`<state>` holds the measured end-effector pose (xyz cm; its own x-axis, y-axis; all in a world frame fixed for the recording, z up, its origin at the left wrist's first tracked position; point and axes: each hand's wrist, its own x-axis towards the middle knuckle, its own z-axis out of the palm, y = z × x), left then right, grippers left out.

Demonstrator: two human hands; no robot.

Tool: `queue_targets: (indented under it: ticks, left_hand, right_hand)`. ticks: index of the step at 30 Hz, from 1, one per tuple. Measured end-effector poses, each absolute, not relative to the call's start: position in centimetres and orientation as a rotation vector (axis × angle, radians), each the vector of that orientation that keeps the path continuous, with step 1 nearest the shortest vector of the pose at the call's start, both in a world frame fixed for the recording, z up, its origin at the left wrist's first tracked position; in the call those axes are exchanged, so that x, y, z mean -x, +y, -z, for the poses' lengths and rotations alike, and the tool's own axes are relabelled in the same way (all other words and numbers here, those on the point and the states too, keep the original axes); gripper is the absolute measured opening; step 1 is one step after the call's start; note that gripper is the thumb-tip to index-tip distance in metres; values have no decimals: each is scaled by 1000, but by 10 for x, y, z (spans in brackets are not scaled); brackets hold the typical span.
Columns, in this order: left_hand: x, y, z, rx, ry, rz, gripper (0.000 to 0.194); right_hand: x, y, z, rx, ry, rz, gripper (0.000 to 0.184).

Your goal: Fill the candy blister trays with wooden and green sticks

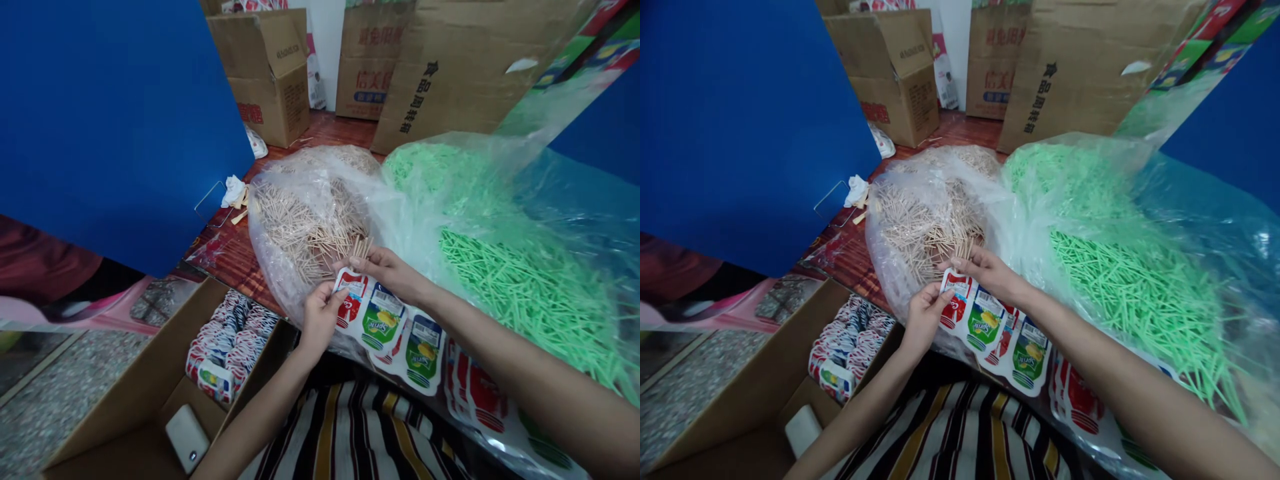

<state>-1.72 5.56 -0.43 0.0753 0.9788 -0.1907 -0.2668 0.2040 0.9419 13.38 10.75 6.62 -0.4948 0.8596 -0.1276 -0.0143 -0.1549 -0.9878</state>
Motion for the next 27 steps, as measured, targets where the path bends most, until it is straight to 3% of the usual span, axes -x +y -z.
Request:
queue_targets:
  ticks: [4,10,15,27]
  left_hand:
    - [16,58,4,-830,999,-1168,26]
    - [15,62,9,-809,943,-1194,26]
    - [15,64,8,-741,902,-1199,28]
    - [17,62,-5,-660,849,-1199,30]
  right_hand:
    - [-131,106,-68,977,-1376,-1781,39]
    - [-133,107,-72,967,-1450,-1501,27]
    - [-139,106,-80,1123,-1926,-1346,40]
    - [-155,95,-75,1057,-2219,-868,41]
